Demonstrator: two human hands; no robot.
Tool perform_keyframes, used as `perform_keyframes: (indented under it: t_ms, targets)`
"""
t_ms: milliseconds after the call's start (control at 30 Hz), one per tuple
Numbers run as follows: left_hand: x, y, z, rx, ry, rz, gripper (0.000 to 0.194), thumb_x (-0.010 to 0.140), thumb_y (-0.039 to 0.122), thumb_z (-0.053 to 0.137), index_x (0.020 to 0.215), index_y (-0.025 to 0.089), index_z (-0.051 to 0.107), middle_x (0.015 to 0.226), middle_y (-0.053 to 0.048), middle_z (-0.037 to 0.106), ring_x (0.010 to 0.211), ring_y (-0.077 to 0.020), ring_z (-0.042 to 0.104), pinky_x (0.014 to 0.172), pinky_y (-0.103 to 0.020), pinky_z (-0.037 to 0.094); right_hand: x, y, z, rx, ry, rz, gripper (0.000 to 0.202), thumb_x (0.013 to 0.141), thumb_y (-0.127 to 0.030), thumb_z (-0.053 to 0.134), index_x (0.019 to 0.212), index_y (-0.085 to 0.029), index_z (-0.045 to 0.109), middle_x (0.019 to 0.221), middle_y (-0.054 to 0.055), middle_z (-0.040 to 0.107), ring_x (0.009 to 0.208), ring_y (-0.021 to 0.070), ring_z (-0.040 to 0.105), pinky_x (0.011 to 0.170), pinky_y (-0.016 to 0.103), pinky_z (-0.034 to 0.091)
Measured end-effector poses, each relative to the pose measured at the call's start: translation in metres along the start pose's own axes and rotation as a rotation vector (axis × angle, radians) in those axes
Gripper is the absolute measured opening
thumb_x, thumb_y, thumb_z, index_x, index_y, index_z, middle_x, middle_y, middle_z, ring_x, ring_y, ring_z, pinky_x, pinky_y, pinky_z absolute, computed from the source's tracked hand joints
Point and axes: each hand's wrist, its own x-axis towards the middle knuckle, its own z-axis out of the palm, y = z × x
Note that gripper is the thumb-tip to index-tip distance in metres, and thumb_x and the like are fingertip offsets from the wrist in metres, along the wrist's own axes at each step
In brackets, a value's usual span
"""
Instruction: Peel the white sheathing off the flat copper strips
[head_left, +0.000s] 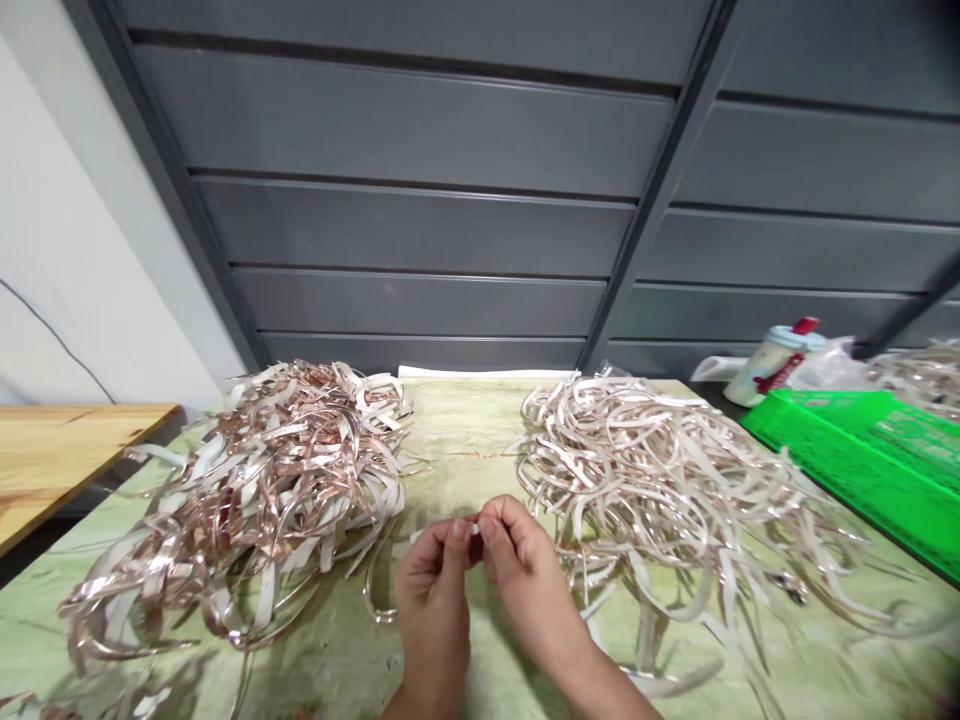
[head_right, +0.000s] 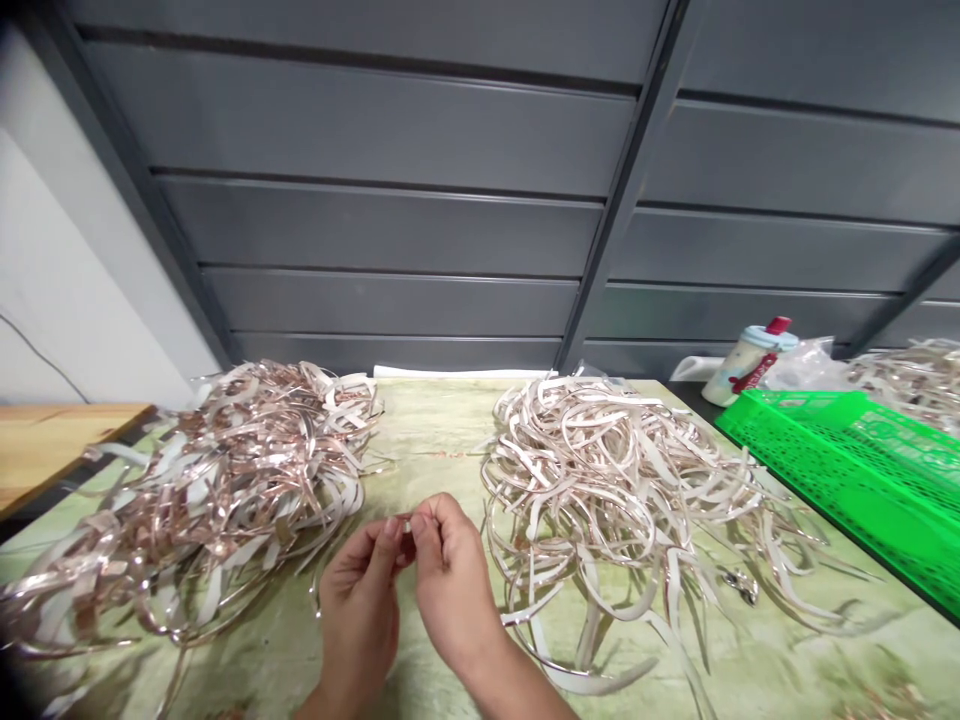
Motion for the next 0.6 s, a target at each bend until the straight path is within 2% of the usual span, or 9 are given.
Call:
perform_keyframes:
  t_ms: [100,200,333,433,533,600]
  targets:
    - [0.001,0.004,0.005,-0.140,0.069,-0.087,0.020,0.073,0.034,0.079,0.073,0.015,0.073,0.070,-0.003,0.072,0.063,-0.0128,0.065,0.062,-0.022,0.054,0.002,0.002,-0.003,0.166,-0.032,0.091,0.032,0.092,-0.040,0.056,0.070,-0.020,0.046,0.053,-0.007,0.039,0.051,0.0095,0.032,0.051,0.022,0.028]
    - [0.003,0.007,0.008,-0.276,0.125,-0.181,0.024,0.065,0.033,0.085,0.072,0.013,0.072,0.068,-0.005,0.073,0.060,-0.0134,0.067,0.060,-0.023,0.056,0.009,0.002,-0.010,0.369,-0.053,0.192,0.031,0.090,-0.040,0.061,0.071,-0.019,0.048,0.049,-0.008,0.039,0.046,0.0077,0.028,0.046,0.021,0.021]
    - [0.006,0.009,0.008,-0.336,0.186,-0.228,0.026,0.062,0.031,0.087,0.073,0.013,0.071,0.068,-0.005,0.073,0.059,-0.0136,0.068,0.058,-0.022,0.057,0.019,0.001,-0.019,0.529,-0.059,0.242,0.028,0.083,-0.039,0.069,0.077,-0.018,0.051,0.066,-0.004,0.052,0.044,0.0048,0.027,0.042,0.021,0.012]
    - [0.006,0.010,0.009,-0.287,0.202,-0.217,0.025,0.064,0.032,0.085,0.072,0.013,0.071,0.068,-0.005,0.073,0.060,-0.0137,0.068,0.060,-0.023,0.057,0.017,0.002,-0.021,0.347,-0.019,0.119,0.028,0.091,-0.044,0.058,0.082,-0.019,0.052,0.068,-0.003,0.052,0.047,0.0070,0.032,0.044,0.022,0.018]
    - [0.004,0.011,0.010,-0.262,0.179,-0.195,0.025,0.066,0.034,0.084,0.069,0.013,0.070,0.066,-0.004,0.071,0.060,-0.0132,0.066,0.060,-0.023,0.056,0.010,0.006,-0.018,-0.088,0.027,-0.086,0.029,0.090,-0.046,0.059,0.079,-0.021,0.048,0.061,-0.005,0.043,0.054,0.0115,0.038,0.051,0.024,0.028]
    - [0.002,0.010,0.011,-0.248,0.148,-0.170,0.025,0.068,0.035,0.083,0.068,0.013,0.070,0.065,-0.003,0.070,0.060,-0.0124,0.064,0.059,-0.021,0.055,0.006,0.007,-0.014,-0.385,0.070,-0.196,0.028,0.088,-0.043,0.063,0.077,-0.022,0.047,0.064,-0.005,0.042,0.058,0.0135,0.041,0.055,0.026,0.031]
